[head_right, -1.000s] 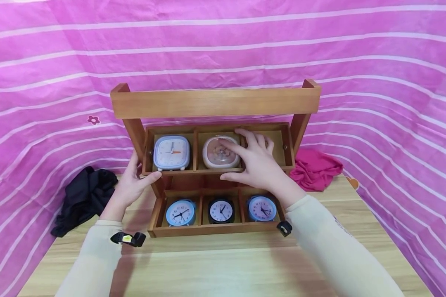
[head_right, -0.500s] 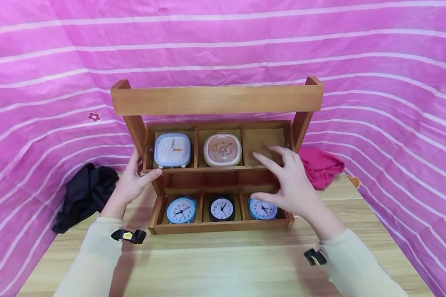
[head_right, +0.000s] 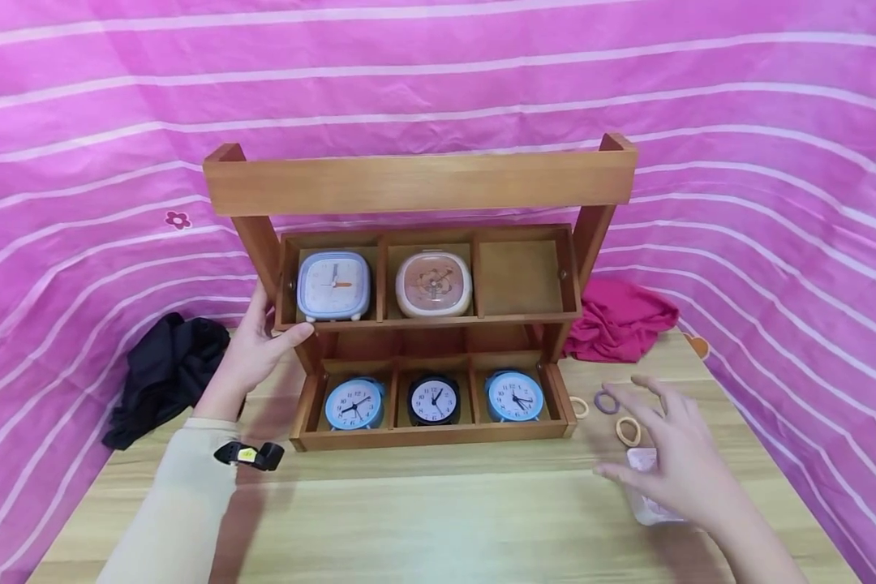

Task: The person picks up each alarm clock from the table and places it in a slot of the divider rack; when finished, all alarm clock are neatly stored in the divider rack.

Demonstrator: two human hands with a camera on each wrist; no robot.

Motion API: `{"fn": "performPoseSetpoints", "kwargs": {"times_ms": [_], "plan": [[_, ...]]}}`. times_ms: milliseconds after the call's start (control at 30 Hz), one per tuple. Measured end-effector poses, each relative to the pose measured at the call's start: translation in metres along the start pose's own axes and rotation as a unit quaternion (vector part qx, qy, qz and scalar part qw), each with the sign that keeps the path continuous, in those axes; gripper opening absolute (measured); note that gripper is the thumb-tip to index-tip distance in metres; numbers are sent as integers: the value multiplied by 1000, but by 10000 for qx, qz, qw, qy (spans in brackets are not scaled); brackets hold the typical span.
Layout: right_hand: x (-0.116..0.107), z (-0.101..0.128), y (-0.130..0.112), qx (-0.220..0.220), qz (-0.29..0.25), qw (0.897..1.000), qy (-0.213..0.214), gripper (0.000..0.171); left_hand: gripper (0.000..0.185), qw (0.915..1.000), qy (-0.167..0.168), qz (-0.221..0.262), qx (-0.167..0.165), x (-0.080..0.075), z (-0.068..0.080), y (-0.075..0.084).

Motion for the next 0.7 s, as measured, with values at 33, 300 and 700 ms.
{"fn": "performPoseSetpoints", "kwargs": {"times_ms": [33,300,700], "plan": [[2,8,3,94,84,9998,-132,108,97,10000,10,-12,27,0,0,0],[17,57,29,291,409,9965,-676,100,96,9999,15,-90,45,-1,2,-2],[20,61,42,274,702,9905,-1154,90,97,10000,-20,-59,-7,0,1,-4]]}}
Point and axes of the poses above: each hand's wrist, its own z-axis away from the middle knuckle, its own x-axis out of the palm, y = z × x, the point moved 5 cm from there along -z, towards the middle knuckle, and after that the axes turned 1 degree about -z, right-handed, at the moved point
